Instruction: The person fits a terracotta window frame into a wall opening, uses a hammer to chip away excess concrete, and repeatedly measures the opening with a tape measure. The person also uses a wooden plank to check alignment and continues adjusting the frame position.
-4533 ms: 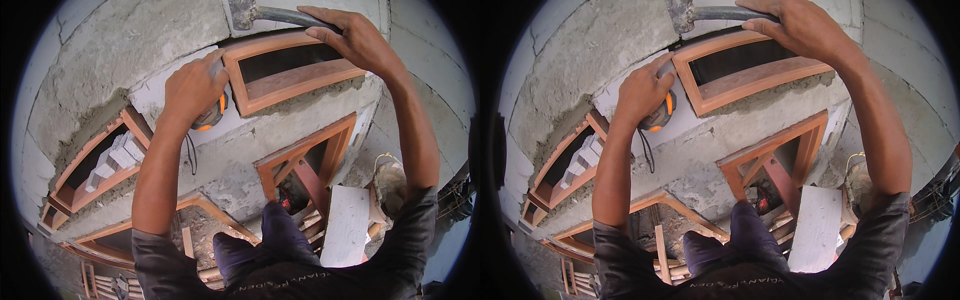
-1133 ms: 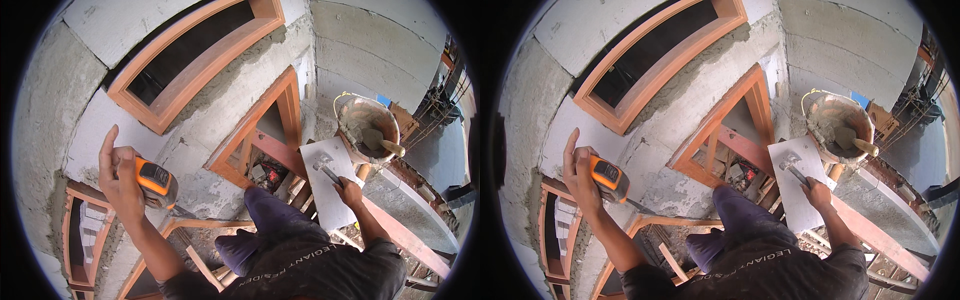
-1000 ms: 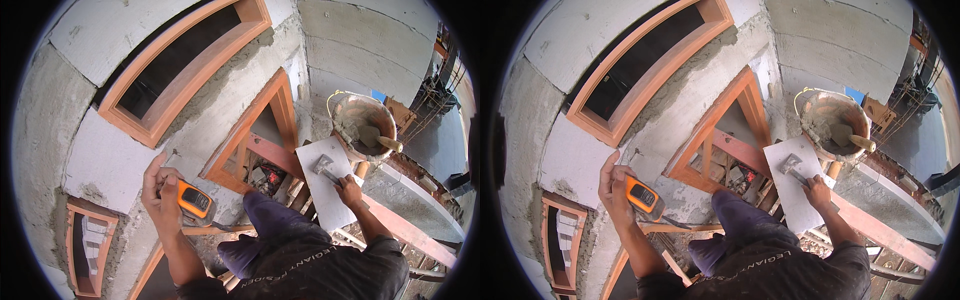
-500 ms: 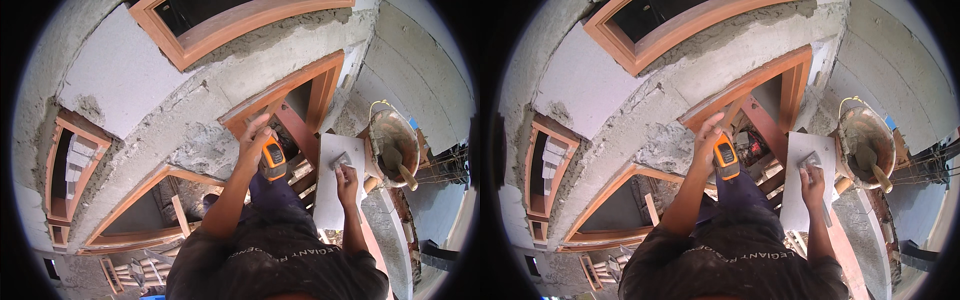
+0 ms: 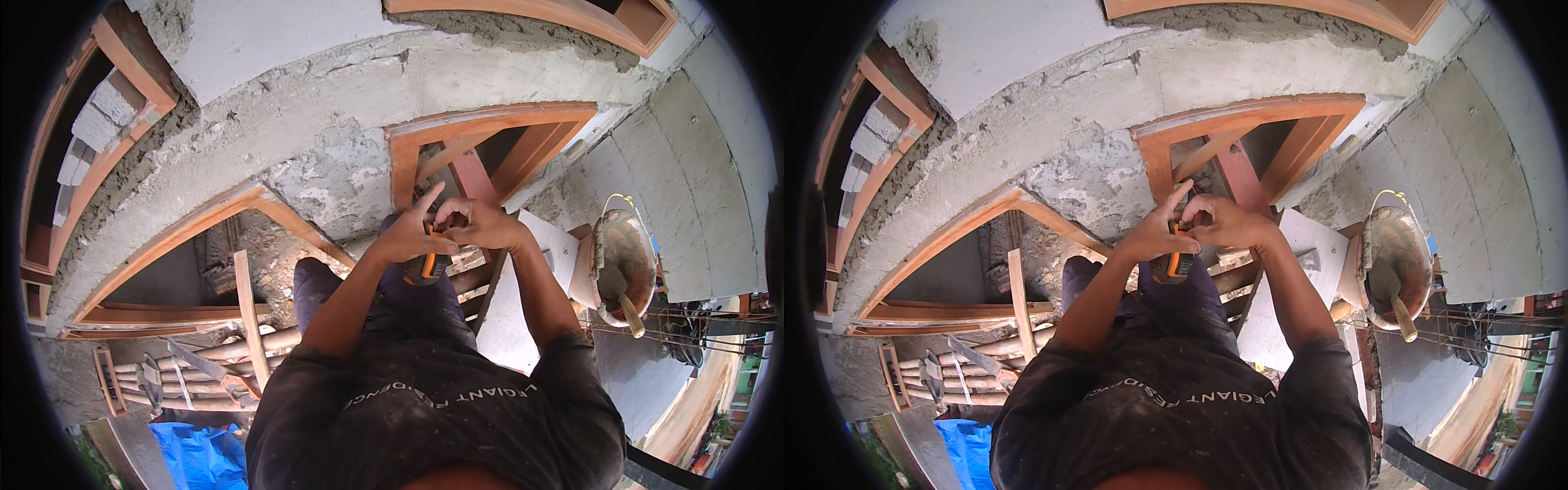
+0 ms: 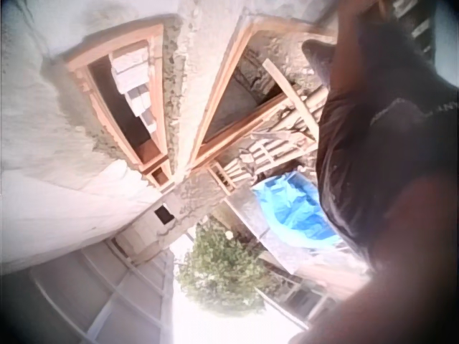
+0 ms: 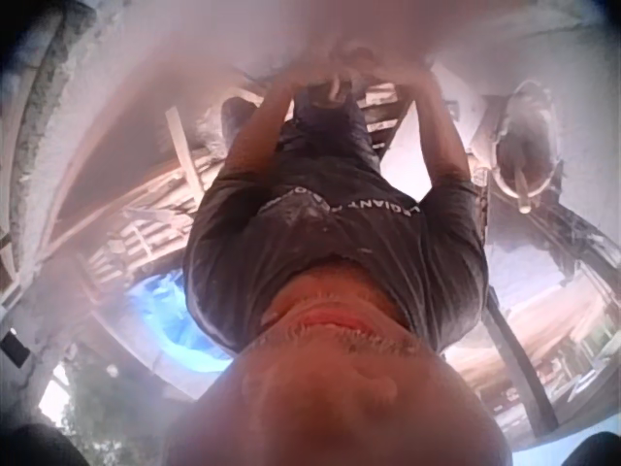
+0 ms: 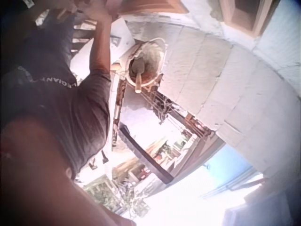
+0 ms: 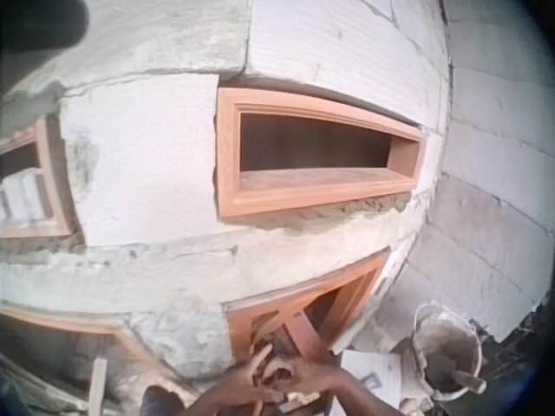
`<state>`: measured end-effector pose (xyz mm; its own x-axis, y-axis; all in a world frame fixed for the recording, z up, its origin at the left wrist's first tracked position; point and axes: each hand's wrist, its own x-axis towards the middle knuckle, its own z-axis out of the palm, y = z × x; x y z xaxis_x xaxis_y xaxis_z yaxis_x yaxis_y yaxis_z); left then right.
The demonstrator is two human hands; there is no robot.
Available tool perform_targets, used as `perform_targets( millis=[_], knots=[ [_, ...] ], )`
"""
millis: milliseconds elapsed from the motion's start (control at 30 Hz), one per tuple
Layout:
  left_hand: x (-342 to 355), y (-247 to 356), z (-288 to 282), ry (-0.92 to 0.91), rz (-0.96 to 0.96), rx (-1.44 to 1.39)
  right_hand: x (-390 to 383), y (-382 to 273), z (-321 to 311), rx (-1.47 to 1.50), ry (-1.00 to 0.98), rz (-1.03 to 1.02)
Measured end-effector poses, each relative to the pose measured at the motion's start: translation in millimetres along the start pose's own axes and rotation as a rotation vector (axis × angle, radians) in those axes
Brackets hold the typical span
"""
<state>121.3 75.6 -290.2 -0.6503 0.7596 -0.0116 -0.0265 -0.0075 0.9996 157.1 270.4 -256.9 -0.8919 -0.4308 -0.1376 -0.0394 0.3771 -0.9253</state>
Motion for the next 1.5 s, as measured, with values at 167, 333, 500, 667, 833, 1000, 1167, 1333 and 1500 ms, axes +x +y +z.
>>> perform_targets(
  millis=[167,333,500,667,833,1000,1167,1333,1500],
  knots=[
    [-1,-13,-17,0.067,-0.004,-0.049,15,-46,-37,0.135,0.187,0.009],
    [10,-65,-29,0.3,0.094,-0.14,34,-133,-67,0.255,0.703,-0.303],
    [21,-94,-17,0.612,0.235,-0.091,65,-155,-47,0.359,0.905,-0.396],
    [38,-100,-23,0.658,0.243,-0.09,81,-155,-34,0.073,0.982,-0.333],
    [61,-104,-25,0.784,0.285,-0.102,100,-162,-28,-0.149,1.031,-0.415],
    [72,-91,-22,0.887,0.24,-0.178,106,-169,-27,-0.185,1.054,-0.465],
    [73,-86,-18,0.872,0.224,-0.201,101,-172,-27,-0.237,1.077,-0.462],
    [88,-96,-15,0.926,0.38,-0.209,103,-179,-25,-0.24,1.093,-0.478],
    [88,-102,-23,0.877,0.312,-0.211,105,-179,-27,-0.255,1.062,-0.48]
  ],
)
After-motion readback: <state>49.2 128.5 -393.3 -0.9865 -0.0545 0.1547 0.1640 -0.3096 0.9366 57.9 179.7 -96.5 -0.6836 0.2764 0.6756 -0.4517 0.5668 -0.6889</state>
